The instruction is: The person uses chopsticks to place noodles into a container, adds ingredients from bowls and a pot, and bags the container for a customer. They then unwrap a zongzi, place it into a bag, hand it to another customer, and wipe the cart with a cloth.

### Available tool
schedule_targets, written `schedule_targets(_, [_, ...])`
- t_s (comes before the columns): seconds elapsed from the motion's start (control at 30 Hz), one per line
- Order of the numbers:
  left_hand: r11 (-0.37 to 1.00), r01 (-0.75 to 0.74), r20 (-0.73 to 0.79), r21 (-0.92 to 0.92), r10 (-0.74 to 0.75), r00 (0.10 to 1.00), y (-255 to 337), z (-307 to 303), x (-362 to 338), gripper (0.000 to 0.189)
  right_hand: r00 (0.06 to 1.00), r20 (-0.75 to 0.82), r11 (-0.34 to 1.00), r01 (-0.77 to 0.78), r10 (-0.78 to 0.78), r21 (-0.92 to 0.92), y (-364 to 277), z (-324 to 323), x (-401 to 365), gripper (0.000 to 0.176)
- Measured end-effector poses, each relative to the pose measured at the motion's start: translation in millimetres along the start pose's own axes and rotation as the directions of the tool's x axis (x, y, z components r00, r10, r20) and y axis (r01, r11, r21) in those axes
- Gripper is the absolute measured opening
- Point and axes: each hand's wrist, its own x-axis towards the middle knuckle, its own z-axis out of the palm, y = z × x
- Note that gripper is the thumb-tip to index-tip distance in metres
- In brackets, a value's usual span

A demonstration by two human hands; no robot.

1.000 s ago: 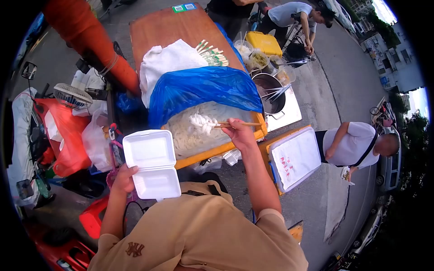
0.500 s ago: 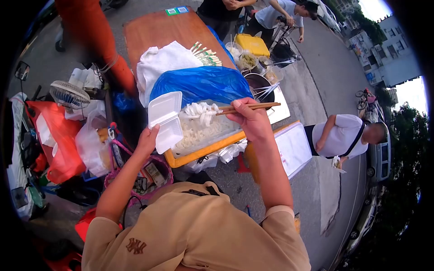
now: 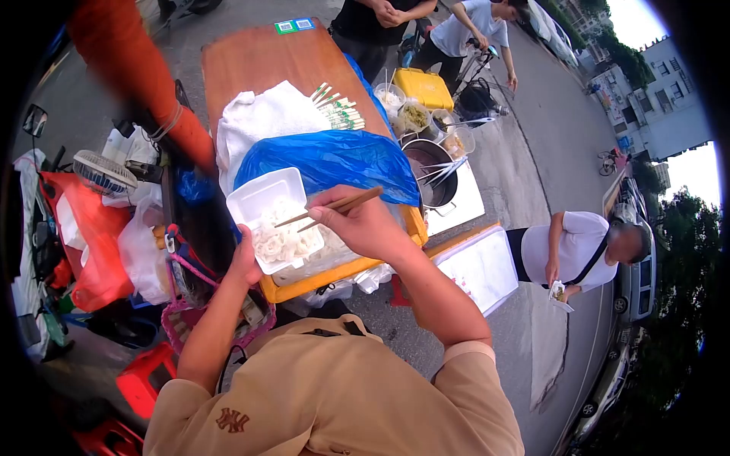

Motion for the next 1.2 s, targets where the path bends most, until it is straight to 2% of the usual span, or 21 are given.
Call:
schedule_targets(0.03, [1.000, -0.007, -0.003, 0.000, 0.007, 1.000, 0.7, 2.4, -1.8, 0.098, 1.000, 0.006, 1.000, 0.005, -0.005, 0.001, 6.1, -14.3, 4.9, 0.025])
schedule_targets(0.1, [1.000, -0.011, -0.010, 0.021, 0.011, 1.000, 1.1, 7.5, -5.4, 0.100, 0.989, -0.066, 0.918, -0.096, 0.131, 0.384, 21.6, -49.2, 23.5, 0.030])
schedule_targets(0.13, [0.999, -0.019, -0.045, 0.043, 0.021, 0.999, -0.4, 5.3, -6.2, 0.103, 0.968, -0.171, 0.877, -0.081, 0.182, 0.473, 26.8, -70.2, 36.2, 0.031])
schedule_targets(0.17, [0.999, -0.023, -0.049, 0.049, 0.026, 0.998, -0.4, 4.3, -7.6, 0.103, 0.933, -0.267, 0.829, -0.056, 0.242, 0.557, 32.2, -93.4, 53.1, 0.033])
schedule_targets(0.23, [0.999, -0.034, -0.080, 0.039, 0.037, 0.996, -3.0, 4.2, -9.2, 0.105, 0.903, -0.313, 0.787, -0.043, 0.294, 0.615, 53.9, -141.3, 98.5, 0.034])
schedule_targets(0.3, [0.999, -0.031, -0.091, 0.018, 0.033, 0.995, -4.7, 8.9, -13.7, 0.109, 0.872, -0.334, 0.863, -0.172, 0.358, 0.475, 87.3, -173.2, 151.7, 0.032])
schedule_targets(0.37, [0.999, -0.045, -0.103, 0.030, 0.048, 0.994, -5.4, 17.0, -14.3, 0.110, 0.882, -0.354, 0.942, -0.235, 0.310, 0.238, 121.4, -183.4, 202.3, 0.030])
schedule_targets(0.4, [0.998, -0.046, -0.105, 0.034, 0.050, 0.993, -7.3, 18.4, -14.5, 0.110, 0.915, -0.373, 0.969, -0.212, 0.153, -0.123, 141.0, -181.7, 224.0, 0.026])
schedule_targets(0.43, [0.998, -0.046, -0.130, 0.043, 0.051, 0.990, -9.5, 19.3, -15.5, 0.111, 0.942, -0.334, 0.868, -0.164, -0.002, -0.469, 163.2, -177.1, 243.5, 0.024])
schedule_targets(0.5, [0.997, -0.051, -0.156, 0.059, 0.059, 0.986, -12.8, 24.9, -18.0, 0.111, 0.990, -0.119, 0.657, -0.039, -0.078, -0.753, 216.5, -165.2, 278.5, 0.024])
schedule_targets(0.57, [0.996, -0.056, -0.183, 0.067, 0.068, 0.981, -13.7, 32.1, -21.0, 0.111, 0.997, -0.034, 0.620, 0.018, -0.072, -0.785, 239.5, -145.5, 286.2, 0.024])
schedule_targets(0.6, [0.996, -0.058, -0.193, 0.075, 0.071, 0.979, -14.3, 33.7, -22.2, 0.112, 0.999, -0.027, 0.590, -0.011, -0.018, -0.807, 246.8, -137.2, 290.5, 0.023])
schedule_targets(0.67, [0.996, -0.057, -0.200, 0.073, 0.071, 0.977, -14.5, 40.4, -23.7, 0.112, 0.998, -0.004, 0.567, 0.028, -0.055, -0.824, 261.7, -134.6, 298.4, 0.023])
schedule_targets(0.83, [0.996, -0.063, -0.200, 0.062, 0.074, 0.977, -14.8, 47.5, -20.4, 0.109, 0.977, 0.041, 0.470, 0.137, -0.209, -0.872, 239.9, -144.0, 286.6, 0.018])
schedule_targets(0.87, [0.997, -0.042, -0.188, 0.063, 0.053, 0.981, -13.5, 47.0, -17.5, 0.109, 0.989, 0.032, 0.412, 0.090, -0.146, -0.907, 228.2, -152.7, 279.0, 0.022])
schedule_targets(0.9, [0.997, -0.041, -0.207, 0.067, 0.055, 0.977, -12.5, 45.7, -16.5, 0.109, 0.991, 0.011, 0.412, 0.065, -0.132, -0.909, 229.3, -159.4, 273.7, 0.022])
schedule_targets(0.97, [0.997, -0.054, -0.189, 0.056, 0.063, 0.980, -12.5, 41.4, -13.6, 0.107, 0.957, 0.000, 0.364, 0.111, -0.292, -0.925, 231.2, -179.9, 260.3, 0.016])
schedule_targets(1.03, [0.996, -0.058, -0.190, 0.062, 0.069, 0.979, -12.3, 43.5, -3.2, 0.108, 0.943, -0.130, 0.419, 0.010, -0.305, -0.908, 232.1, -204.9, 230.3, 0.014])
schedule_targets(1.1, [0.995, -0.016, -0.057, 0.099, 0.022, 0.998, -5.8, 75.8, 10.5, 0.110, 0.849, -0.486, 0.692, -0.225, -0.206, -0.686, 242.8, -224.5, 164.8, 0.011])
schedule_targets(1.13, [0.993, 0.015, -0.082, 0.113, -0.006, 0.997, -12.1, 70.4, 23.7, 0.112, 0.825, -0.538, 0.665, -0.305, -0.173, -0.682, 265.4, -241.4, 119.9, 0.011])
schedule_targets(1.2, [0.991, 0.048, -0.045, 0.124, -0.042, 0.998, -14.0, 79.5, 32.5, 0.110, 0.579, -0.814, 0.860, -0.390, -0.050, -0.330, 327.6, -241.3, 51.1, 0.012])
